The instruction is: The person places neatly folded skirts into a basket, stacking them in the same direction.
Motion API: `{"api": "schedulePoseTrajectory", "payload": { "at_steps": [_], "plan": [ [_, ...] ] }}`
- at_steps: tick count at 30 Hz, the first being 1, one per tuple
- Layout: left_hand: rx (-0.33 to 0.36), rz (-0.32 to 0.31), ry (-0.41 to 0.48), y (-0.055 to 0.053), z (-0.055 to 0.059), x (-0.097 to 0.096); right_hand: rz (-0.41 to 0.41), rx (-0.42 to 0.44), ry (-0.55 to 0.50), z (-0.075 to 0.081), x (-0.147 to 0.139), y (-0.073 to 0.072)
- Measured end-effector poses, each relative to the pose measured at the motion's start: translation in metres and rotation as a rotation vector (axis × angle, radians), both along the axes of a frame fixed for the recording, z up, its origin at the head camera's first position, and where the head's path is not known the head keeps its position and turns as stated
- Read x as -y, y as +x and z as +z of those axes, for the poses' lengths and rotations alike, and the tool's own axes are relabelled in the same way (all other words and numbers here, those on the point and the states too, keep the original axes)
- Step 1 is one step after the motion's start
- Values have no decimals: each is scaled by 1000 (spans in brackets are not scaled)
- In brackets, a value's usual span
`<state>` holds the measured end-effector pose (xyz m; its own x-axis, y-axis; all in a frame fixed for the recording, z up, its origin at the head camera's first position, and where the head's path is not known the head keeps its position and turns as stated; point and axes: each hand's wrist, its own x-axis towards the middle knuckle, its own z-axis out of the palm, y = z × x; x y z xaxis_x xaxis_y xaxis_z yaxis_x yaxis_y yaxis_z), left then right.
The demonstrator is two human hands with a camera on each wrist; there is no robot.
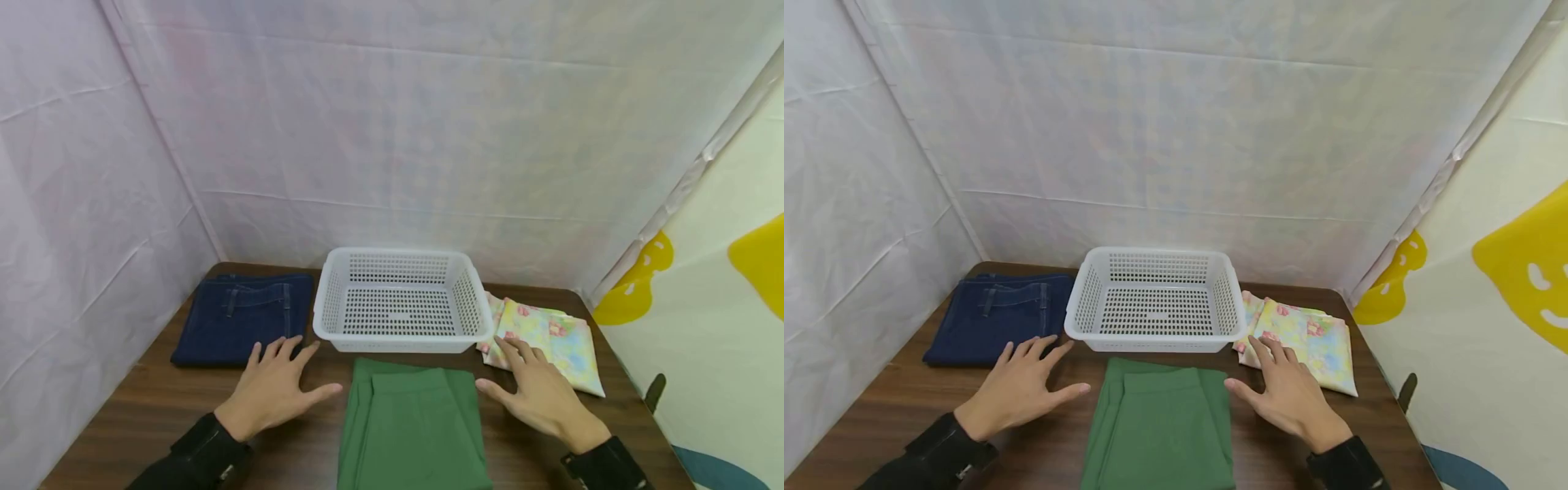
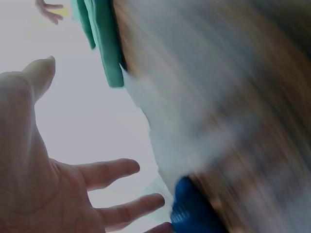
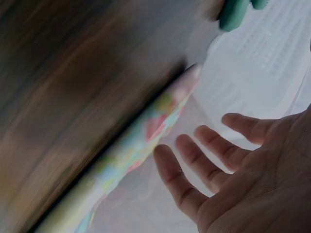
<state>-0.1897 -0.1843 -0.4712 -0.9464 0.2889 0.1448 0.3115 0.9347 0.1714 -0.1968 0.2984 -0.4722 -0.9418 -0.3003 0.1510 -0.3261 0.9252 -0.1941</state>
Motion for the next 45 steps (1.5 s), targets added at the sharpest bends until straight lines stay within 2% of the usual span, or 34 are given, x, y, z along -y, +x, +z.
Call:
{"api": "schedulePoseTrajectory", "payload": {
  "at_steps": [6,13,19,26,31,35,40,45],
  "plan": [
    [15,-26,9,10,-1,-23,-23,64,-12,-1,17,7],
    [62,-61,-5,19,-2,-50,-58,202,7,-2,38,14],
    [41,-118,-10,20,-4,-67,-36,286,-26,-1,52,20],
    [52,-201,22,16,-3,-78,24,305,-84,0,66,21],
    [122,-248,89,14,-4,-81,58,357,-152,-1,76,19],
    [179,-302,172,13,-5,-83,73,386,-162,-1,81,15],
    [242,-368,273,9,-4,-86,118,439,-225,-1,83,10],
    [310,-405,308,7,-3,-90,148,484,-255,0,83,9]
  ]
}}
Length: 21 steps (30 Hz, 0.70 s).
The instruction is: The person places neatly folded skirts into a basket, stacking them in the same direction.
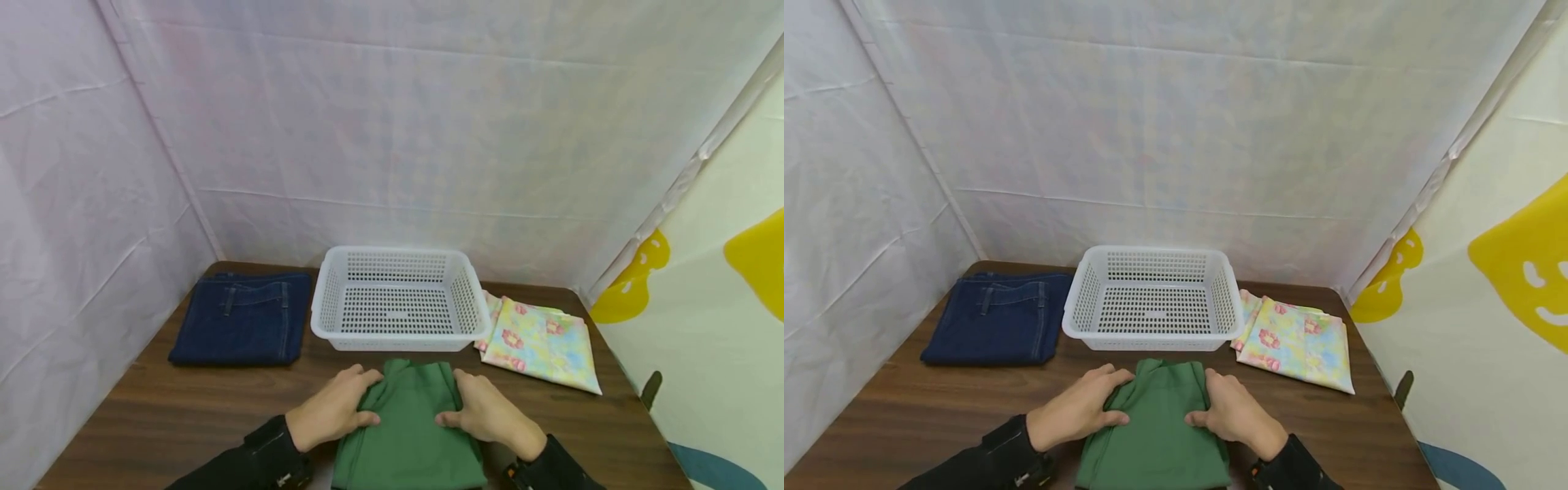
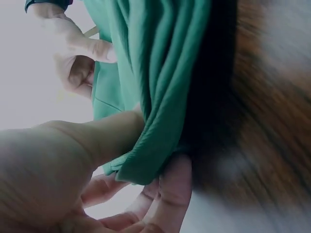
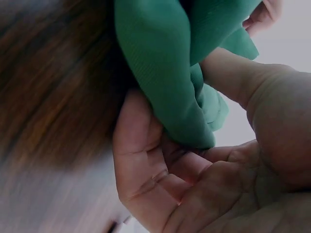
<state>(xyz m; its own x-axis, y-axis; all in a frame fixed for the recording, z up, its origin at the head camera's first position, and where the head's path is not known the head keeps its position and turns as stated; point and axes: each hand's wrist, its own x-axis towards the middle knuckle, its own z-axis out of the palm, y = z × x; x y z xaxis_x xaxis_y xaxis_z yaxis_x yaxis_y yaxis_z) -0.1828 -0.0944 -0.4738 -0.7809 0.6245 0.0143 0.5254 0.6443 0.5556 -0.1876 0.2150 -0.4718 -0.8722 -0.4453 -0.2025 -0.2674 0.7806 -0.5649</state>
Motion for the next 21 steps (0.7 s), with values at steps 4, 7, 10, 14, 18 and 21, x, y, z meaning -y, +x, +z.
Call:
{"api": "schedulePoseTrajectory", "payload": {
  "at_steps": [4,7,10,14,18,21],
  "plan": [
    [30,-5,18,-1,1,-2,34,-24,-26,1,1,1],
    [63,4,51,-2,0,-4,66,-39,-69,2,0,2],
    [71,15,72,-2,1,-5,89,-56,-117,4,-2,2],
    [33,22,87,0,3,-4,106,-77,-169,7,-5,3],
    [13,19,111,3,7,-2,139,-96,-216,9,-8,4],
    [17,10,141,5,11,-1,179,-110,-261,10,-10,5]
  ]
}}
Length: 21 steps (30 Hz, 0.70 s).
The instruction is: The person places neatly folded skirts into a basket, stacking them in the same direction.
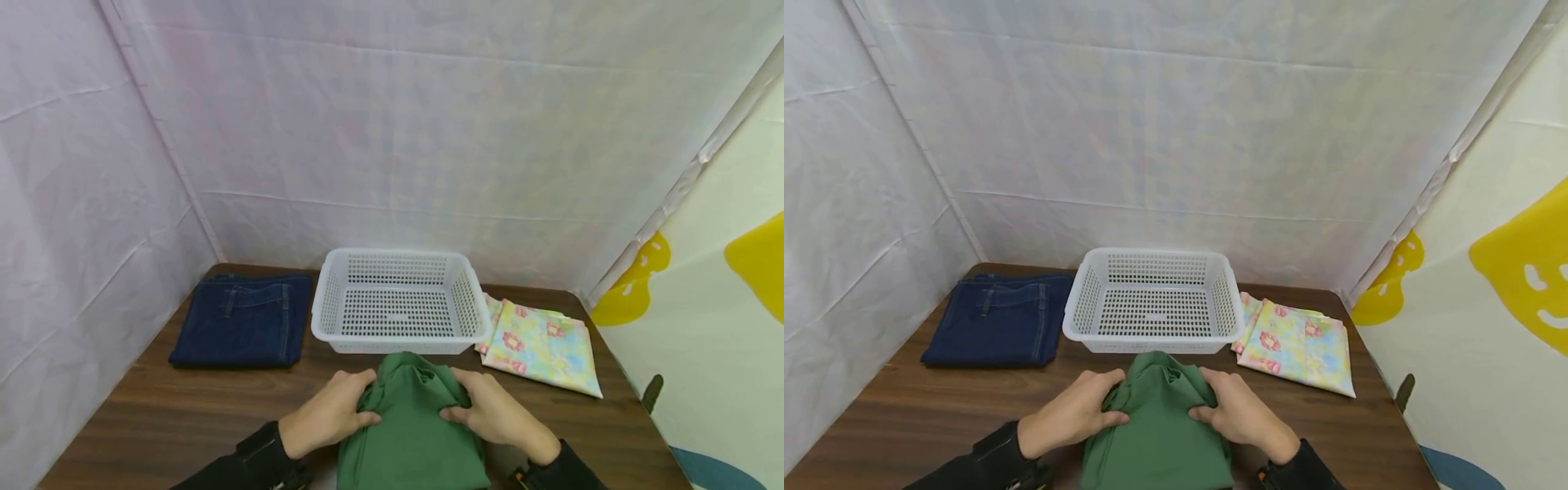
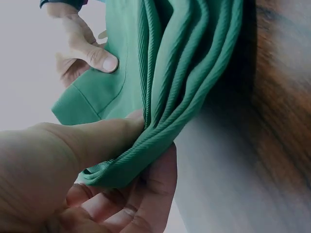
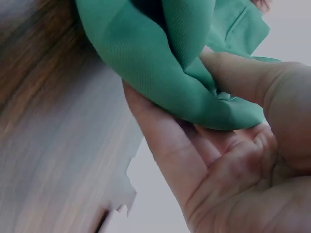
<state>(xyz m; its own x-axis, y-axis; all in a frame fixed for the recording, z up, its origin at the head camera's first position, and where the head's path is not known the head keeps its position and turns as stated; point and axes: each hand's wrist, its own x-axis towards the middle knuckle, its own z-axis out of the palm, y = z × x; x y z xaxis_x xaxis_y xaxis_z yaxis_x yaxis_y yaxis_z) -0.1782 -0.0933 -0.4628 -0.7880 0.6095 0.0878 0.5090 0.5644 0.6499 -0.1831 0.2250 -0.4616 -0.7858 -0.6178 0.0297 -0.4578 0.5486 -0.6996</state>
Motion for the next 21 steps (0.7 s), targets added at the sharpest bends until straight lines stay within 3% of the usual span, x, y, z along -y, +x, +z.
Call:
{"api": "schedulePoseTrajectory", "payload": {
  "at_steps": [6,11,14,21],
  "plan": [
    [31,-28,62,2,11,2,46,-26,-75,6,-5,0],
    [51,-16,70,2,24,4,34,10,-130,17,-8,-2],
    [29,4,65,-1,29,6,9,41,-154,22,-10,-4],
    [-39,64,51,-7,42,9,-65,-5,-136,34,-8,-12]
  ]
}}
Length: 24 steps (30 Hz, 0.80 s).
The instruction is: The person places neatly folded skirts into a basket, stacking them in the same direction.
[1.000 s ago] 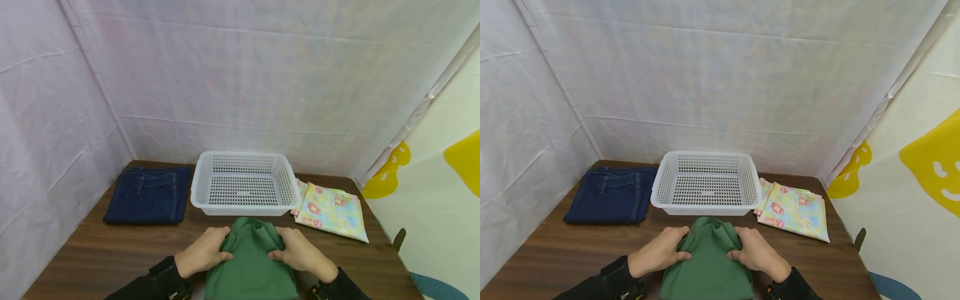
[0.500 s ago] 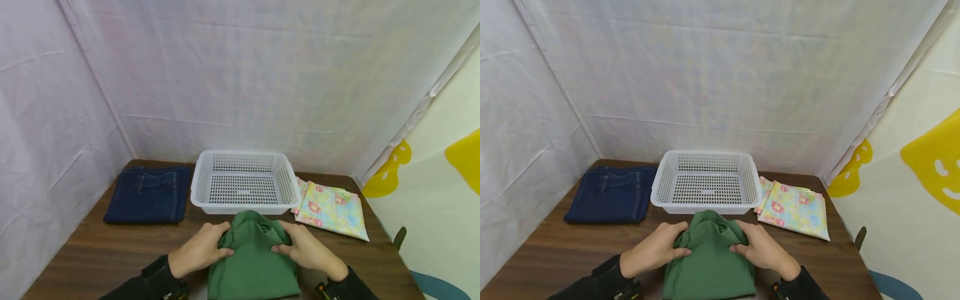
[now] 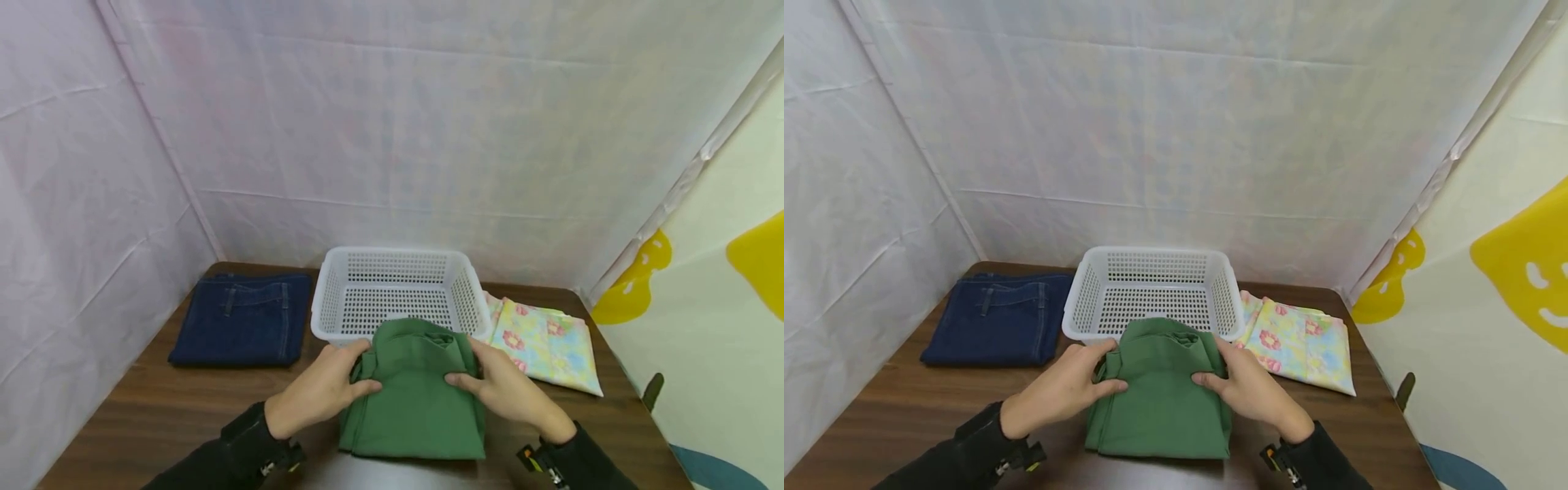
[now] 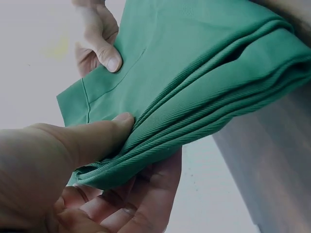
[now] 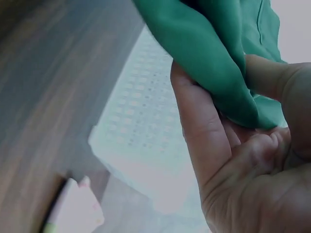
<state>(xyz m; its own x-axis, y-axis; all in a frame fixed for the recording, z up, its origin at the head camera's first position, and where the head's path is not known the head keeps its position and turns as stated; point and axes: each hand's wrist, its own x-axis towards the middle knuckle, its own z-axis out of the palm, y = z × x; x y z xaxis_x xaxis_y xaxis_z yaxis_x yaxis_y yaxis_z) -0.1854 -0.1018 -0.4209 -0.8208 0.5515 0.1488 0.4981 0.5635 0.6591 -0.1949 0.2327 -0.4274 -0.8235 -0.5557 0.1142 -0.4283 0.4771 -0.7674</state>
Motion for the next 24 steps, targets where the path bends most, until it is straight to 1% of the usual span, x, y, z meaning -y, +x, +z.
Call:
{"api": "schedulePoseTrajectory", "payload": {
  "at_steps": [3,6,9,11,13,17,19,22,24],
  "plan": [
    [-12,14,-8,-3,5,1,-44,-14,14,6,3,-4],
    [-44,45,-47,-8,11,2,-72,-32,6,13,5,-9],
    [-50,79,-76,-14,19,3,-101,-34,-6,20,8,-14],
    [-44,90,-70,-18,23,4,-133,-35,-5,24,9,-18],
    [-47,95,-59,-22,26,4,-168,-54,13,27,10,-22],
    [-74,102,-34,-30,31,3,-210,-105,49,33,11,-31],
    [-76,106,-18,-33,33,2,-208,-78,29,36,11,-36],
    [-82,114,-7,-38,38,3,-215,21,-22,42,11,-42],
    [-82,113,-5,-43,42,3,-234,82,-43,46,12,-46]
  ]
}}
